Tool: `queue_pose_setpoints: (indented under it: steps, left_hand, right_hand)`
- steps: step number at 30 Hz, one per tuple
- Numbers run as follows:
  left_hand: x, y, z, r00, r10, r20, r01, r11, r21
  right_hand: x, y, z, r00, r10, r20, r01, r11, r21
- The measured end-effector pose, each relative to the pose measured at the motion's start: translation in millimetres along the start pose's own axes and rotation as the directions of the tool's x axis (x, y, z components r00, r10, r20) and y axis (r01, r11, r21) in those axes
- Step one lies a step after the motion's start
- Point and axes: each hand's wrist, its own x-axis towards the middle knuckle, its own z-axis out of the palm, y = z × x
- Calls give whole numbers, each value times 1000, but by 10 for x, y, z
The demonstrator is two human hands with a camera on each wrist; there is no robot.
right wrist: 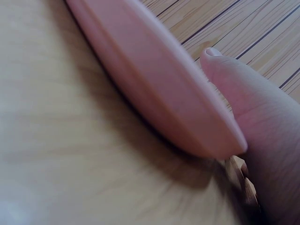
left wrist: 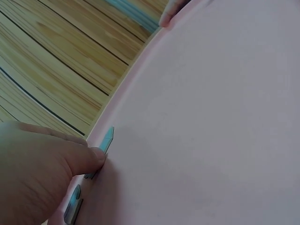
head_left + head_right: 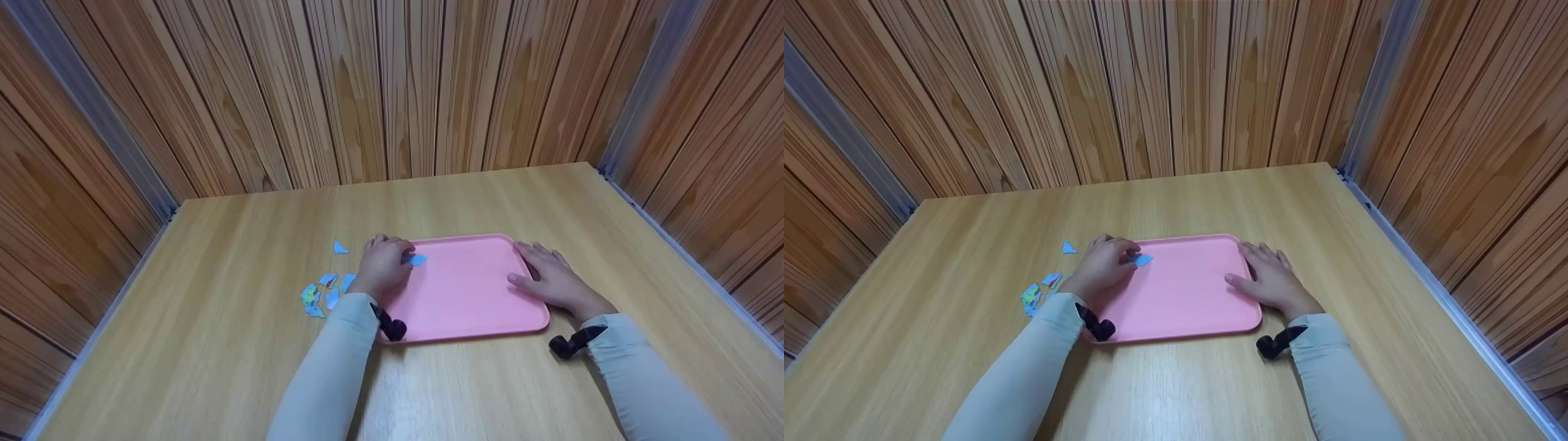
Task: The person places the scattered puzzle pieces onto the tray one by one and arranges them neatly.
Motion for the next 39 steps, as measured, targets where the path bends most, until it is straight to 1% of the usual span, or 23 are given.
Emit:
queue_pose_setpoints:
  steps: [7, 11, 16, 23, 27, 30, 33, 35, 36, 39]
  left_hand:
    - [19, -19, 18, 999, -54, 5, 54, 997, -52]
    - [25, -37, 32, 998, -65, 6, 66, 996, -64]
    - [26, -67, 49, 998, -69, 2, 69, 994, -83]
    - [7, -98, 62, 999, -26, -43, 22, 996, -84]
    - [-14, -146, 13, 996, -45, -78, 36, 993, -116]
    - [-42, -212, -64, 991, -80, -108, 63, 987, -149]
    - [-91, -295, -173, 985, -127, -119, 103, 976, -192]
    - [-143, -346, -258, 976, -195, -95, 165, 952, -257]
    - [-168, -379, -303, 973, -214, -86, 184, 945, -271]
    - [-258, -479, -417, 954, -297, -47, 262, 899, -351]
  right_hand:
    - [18, 10, 24, 1000, 3, 8, -3, 1000, 0]
    - [22, 9, 30, 1000, -5, 5, 5, 1000, 2]
    - [25, 0, 28, 1000, 9, 19, -9, 1000, 4]
    - [23, -10, 41, 999, -40, -25, 40, 999, -2]
    - [11, -8, 45, 1000, -20, -9, 21, 1000, 2]
    - [2, 0, 49, 1000, -8, 2, 8, 1000, 2]
    - [-3, 10, 46, 1000, -5, 4, 5, 1000, -3]
    - [-6, 12, 35, 1000, -3, 5, 3, 1000, -2]
    - [-8, 11, 27, 1000, -4, 2, 4, 1000, -1]
    - [-10, 10, 0, 1000, -9, -5, 9, 1000, -2]
